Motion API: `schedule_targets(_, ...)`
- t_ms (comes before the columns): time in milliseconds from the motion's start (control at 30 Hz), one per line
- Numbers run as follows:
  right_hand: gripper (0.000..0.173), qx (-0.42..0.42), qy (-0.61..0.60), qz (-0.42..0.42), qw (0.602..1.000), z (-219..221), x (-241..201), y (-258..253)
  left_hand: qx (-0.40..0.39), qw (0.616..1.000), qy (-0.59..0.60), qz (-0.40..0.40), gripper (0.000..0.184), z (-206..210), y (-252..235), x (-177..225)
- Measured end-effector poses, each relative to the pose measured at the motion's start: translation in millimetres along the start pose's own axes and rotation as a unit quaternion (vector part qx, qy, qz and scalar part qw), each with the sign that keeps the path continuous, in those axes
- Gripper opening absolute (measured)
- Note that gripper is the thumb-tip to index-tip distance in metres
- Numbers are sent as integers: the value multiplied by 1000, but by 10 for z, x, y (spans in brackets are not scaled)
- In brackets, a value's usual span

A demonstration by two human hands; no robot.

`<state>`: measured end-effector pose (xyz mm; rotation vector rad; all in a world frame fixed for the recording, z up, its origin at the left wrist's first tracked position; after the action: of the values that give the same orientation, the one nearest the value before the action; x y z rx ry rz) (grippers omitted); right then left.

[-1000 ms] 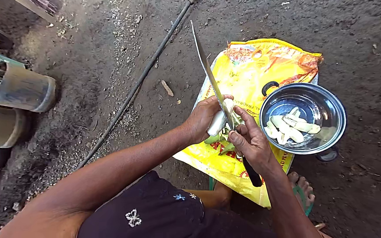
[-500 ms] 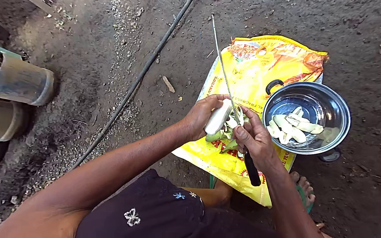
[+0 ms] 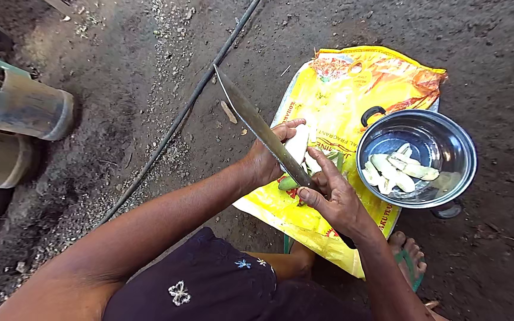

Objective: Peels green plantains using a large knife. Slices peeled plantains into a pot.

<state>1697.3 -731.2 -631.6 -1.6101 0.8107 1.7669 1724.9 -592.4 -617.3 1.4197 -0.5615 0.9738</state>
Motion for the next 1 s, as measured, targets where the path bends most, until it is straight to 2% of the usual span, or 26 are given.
schedule_targets(333,67,28,-28,-14,999,-10,2,-12,-8,999,31,-1,37,6,0,-51)
schedule_targets(500,53,67,-1,-28,997,-110,57,-17,3,998,56,-14,33,78,66,-78)
schedule_targets(767,79,18,-14,-8,1000,-102,31,-4,-20,1000,4,0,38,112,15,-45)
schedule_targets(867,77,21,-7,-2,1000,-77,53,-7,-16,1000,0,-9,39,95,9,-82)
schedule_targets(1000,66,37,-16,0,999,-105,131,-24,-4,1000,15,-18,34,81,73,-120)
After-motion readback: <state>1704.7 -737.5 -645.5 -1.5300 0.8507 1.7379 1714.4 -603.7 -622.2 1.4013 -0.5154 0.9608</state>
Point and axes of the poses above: each hand's wrist, its own y-axis away from the middle knuckle, its own z-axis out of the palm, x = y × z, the point moved 8 cm from there along -y, towards the middle knuckle, and after that the axes turned 3 degrees about -y, right-handed, at the moved point
